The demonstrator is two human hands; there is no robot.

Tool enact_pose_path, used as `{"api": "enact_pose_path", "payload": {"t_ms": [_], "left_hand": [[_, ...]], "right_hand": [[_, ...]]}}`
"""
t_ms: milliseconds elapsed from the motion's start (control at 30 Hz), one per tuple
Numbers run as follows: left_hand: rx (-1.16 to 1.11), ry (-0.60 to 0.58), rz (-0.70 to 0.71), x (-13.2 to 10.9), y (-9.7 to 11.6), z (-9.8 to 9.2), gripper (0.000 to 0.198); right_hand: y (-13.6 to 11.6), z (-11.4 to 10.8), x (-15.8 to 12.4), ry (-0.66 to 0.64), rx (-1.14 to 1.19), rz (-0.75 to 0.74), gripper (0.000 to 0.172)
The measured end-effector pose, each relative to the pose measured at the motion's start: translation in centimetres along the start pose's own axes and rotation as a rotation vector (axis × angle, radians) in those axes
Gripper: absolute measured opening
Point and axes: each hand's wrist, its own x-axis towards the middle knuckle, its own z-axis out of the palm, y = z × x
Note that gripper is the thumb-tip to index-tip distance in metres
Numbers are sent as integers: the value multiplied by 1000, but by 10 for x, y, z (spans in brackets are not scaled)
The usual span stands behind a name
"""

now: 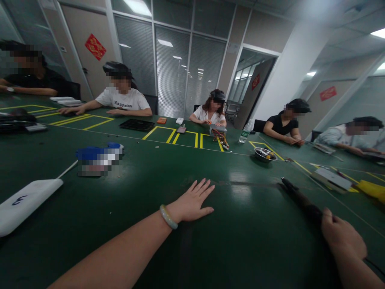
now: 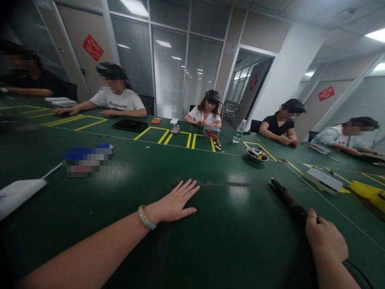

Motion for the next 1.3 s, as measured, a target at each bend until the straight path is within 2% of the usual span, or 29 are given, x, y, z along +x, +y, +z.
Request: {"api": "enact_pose_path", "payload": {"t_ms": [133,267,400,500,600,667,733,800,867,933,1033,1100,1167,1233,1300], "left_hand": [[48,63,4,-1,2,1,82],[93,151,10,1,4,5,87],[124,232,59,4,10,4,93],[148,281,84,5,14,-1,96],[174,315,78,4,13,-4,104],[181,328,46,4,11,-5,108],[173,342,-21,2,7,-6,110],[159,351,-91,1,4,-7,110],[150,347,-124,1,2,-9,106],[149,331,-131,1,-1,-10,97],[152,292,-139,2,-3,-12,76],[150,279,-140,3,-4,-12,62],[141,279,-139,4,-3,-13,53],[136,280,-146,4,-2,-14,48],[134,283,-158,5,1,-15,44]], "right_hand": [[-12,-2,-18,-11,33,-117,59],[-49,3,-54,-13,41,-368,61],[-121,15,-114,-50,130,-689,60],[-190,28,-173,-94,262,-957,55],[-254,45,-236,-191,379,-1170,48],[-287,53,-272,-249,441,-1266,41],[-307,55,-298,-294,488,-1358,36],[-313,49,-311,-303,496,-1445,40],[-305,36,-312,-254,448,-1481,40],[-285,23,-306,-156,333,-1385,41],[-244,11,-293,-96,61,-1105,54],[-220,11,-285,-162,-69,-972,47],[-206,14,-277,-249,-75,-927,29],[-204,16,-266,-285,-8,-935,20],[-211,16,-251,-279,71,-967,18]]}}
